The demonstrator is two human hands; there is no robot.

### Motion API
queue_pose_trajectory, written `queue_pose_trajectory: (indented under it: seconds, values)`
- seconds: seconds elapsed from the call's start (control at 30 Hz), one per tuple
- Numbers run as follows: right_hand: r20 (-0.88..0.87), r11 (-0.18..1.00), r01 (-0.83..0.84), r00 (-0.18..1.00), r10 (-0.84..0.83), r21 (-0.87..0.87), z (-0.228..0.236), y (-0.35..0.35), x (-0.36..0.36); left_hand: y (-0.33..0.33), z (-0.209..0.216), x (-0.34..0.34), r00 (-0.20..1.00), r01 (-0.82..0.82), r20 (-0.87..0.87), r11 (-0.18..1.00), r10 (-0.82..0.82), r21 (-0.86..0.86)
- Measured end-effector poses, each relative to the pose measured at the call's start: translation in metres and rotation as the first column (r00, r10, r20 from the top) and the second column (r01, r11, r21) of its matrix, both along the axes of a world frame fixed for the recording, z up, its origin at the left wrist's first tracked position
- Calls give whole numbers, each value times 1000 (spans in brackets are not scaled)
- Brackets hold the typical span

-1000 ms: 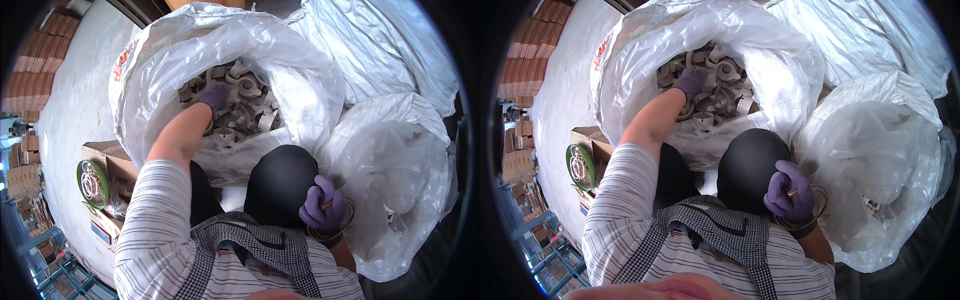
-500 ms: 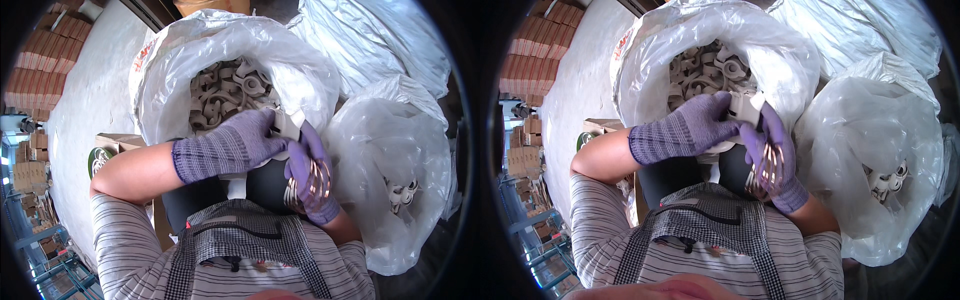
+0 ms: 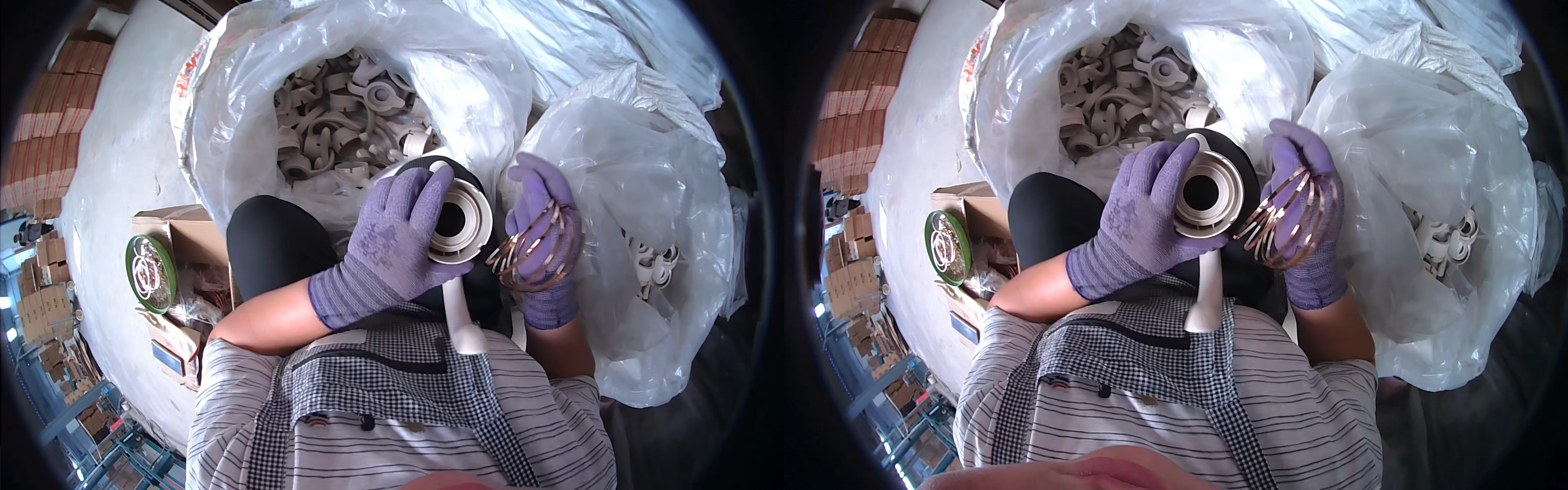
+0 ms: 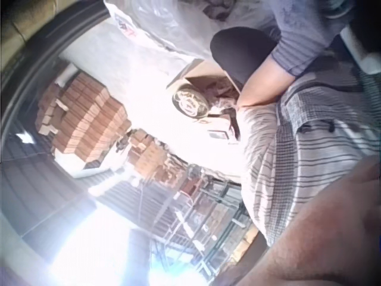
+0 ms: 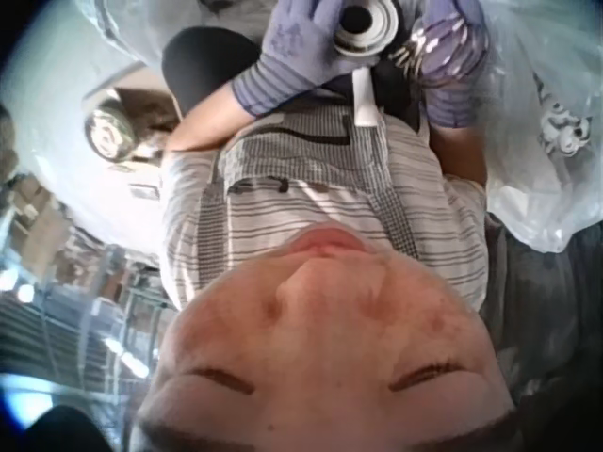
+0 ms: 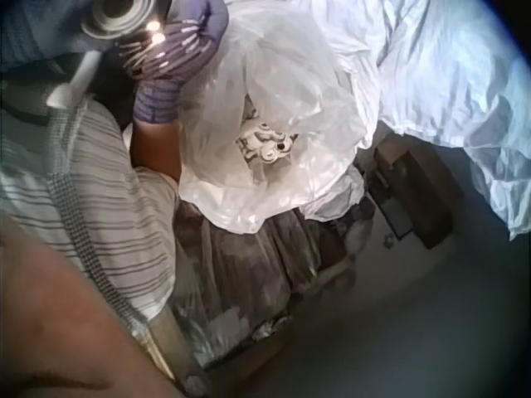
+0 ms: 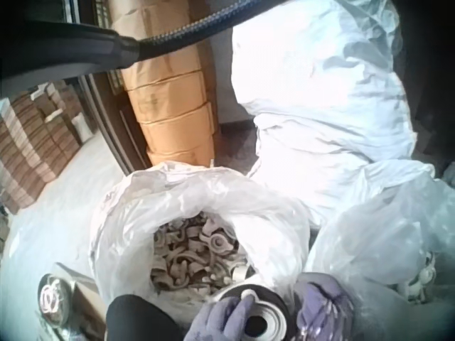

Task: The person sits on the floor and repeatedly picks up white plastic hooks from a large bag, then inserts copper wire rings into the central hole of each hook. The person handles the items one at a time and places the assembled units back into the bag.

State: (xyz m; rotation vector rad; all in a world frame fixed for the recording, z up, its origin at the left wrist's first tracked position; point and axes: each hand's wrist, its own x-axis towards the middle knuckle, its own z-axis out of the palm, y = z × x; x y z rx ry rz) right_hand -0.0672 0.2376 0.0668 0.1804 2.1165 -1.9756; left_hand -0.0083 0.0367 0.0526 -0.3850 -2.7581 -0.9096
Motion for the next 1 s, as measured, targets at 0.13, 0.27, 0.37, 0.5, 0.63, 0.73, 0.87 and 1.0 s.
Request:
queue_pose_trajectory:
  seconds: [0.13,0.27,0.37,0.5,0.63,0.73,0.87,1.0]
  values:
    - [-127,998,-11,992,4,-54,23,-13,-7,-4,21,-2,995,42,90,999,-39,-26]
    - [-166,984,-87,984,60,-159,23,-16,-9,-29,58,-15,949,251,76,881,-305,402]
    - [-270,983,-181,946,176,7,35,-23,-3,-26,59,-14,874,203,150,629,-461,750]
    - [-382,963,-235,885,267,129,43,-24,-5,-17,61,-7,852,-202,333,333,-405,921]
    - [-571,955,-241,766,296,173,38,-19,-5,-16,58,-2,869,-226,347,339,-353,913]
    - [-719,958,-242,638,275,152,22,-6,-8,-20,51,-1,890,-207,314,318,-332,925]
    - [-861,974,-226,500,90,-29,10,9,-10,-26,57,-2,830,-391,459,257,-316,884]
    - [-579,666,-435,815,6,-606,11,23,4,-30,52,2,805,-456,493,189,-330,870]
